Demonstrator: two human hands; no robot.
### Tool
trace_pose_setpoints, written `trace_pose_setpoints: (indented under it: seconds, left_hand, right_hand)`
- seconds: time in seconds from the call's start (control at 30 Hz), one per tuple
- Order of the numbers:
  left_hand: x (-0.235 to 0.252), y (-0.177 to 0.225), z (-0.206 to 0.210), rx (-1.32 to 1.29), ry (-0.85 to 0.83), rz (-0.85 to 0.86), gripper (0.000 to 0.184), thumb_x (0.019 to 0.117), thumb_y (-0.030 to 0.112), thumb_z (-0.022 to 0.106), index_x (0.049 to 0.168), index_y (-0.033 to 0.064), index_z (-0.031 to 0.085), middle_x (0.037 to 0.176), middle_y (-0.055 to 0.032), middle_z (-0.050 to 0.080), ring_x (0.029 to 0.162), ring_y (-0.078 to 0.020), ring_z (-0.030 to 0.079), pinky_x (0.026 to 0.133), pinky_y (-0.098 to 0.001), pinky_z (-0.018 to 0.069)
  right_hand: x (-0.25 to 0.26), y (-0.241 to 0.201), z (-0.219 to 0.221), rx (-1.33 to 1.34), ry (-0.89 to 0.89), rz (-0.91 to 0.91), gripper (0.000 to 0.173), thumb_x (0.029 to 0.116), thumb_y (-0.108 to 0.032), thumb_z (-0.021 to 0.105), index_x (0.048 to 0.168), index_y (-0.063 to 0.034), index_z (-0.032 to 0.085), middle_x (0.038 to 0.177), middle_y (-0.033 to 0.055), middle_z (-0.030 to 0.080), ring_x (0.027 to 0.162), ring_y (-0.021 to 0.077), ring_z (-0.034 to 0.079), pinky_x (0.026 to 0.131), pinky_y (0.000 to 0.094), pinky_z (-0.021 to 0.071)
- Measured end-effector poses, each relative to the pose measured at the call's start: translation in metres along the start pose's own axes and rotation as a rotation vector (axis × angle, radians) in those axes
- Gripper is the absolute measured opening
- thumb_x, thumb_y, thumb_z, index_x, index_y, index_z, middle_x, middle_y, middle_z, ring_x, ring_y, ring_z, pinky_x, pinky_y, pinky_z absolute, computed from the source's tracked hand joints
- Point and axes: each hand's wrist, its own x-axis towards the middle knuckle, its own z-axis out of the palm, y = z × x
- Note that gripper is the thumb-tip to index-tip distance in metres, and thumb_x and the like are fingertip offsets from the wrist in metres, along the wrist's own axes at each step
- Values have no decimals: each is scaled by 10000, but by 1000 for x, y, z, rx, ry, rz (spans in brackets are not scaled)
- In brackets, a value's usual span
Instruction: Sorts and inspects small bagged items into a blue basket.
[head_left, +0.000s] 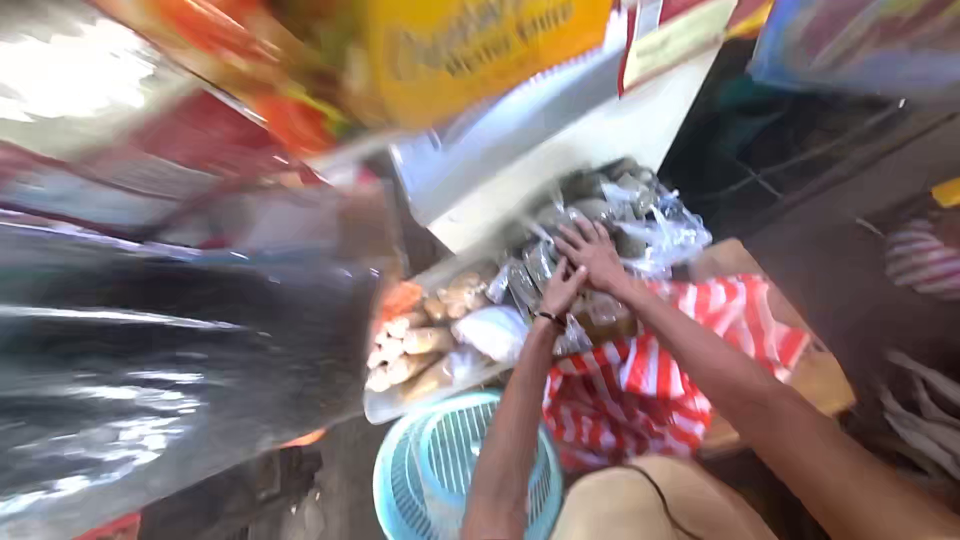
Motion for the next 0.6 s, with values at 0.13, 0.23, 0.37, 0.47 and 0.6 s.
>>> trace_pose_setpoints:
  seconds: [0.13,0.23,0.37,0.47,0.6]
  left_hand:
    - [-65,-36,-25,-38,-86,109,476,1047,182,512,1498,36,467,1447,-165,560,1221,-243,623,1014,-423,536]
    - [-133,-90,-49,-185,-19,-42,382,1037,187,470,1286,-74,596,1229,-158,692,1049,-212,707,927,-385,592]
    - [-226,-181,-46,-307,236,-513,330,1091,162,383,1196,-61,603,1039,-146,718,880,-194,705,783,-352,584]
    - [-282,-239,-25,-308,317,-759,282,1092,127,442,1217,-73,596,1071,-164,689,859,-188,678,788,-345,573]
    - [-347,-290,-4,-475,552,-828,218,1058,71,510,1161,-86,621,996,-134,688,834,-134,653,796,-281,554]
  right_hand:
    - [-36,9,-38,253,143,-9,514,963,-193,682,1441,-42,568,1513,233,500,1403,419,478,1157,576,401]
    - [-102,15,-51,225,318,63,301,992,-51,585,1265,53,658,1265,255,660,1171,391,657,1008,532,540]
    - [-212,8,11,279,-122,96,241,968,-11,578,1164,39,709,1152,248,707,1073,412,697,935,588,563]
    - [-272,-3,67,435,-838,45,251,996,-64,565,1197,8,697,1189,250,685,1126,437,656,977,638,499]
    - [-335,-17,121,306,-1131,71,375,1034,-154,572,1376,-4,601,1448,292,528,1365,478,493,1097,641,415]
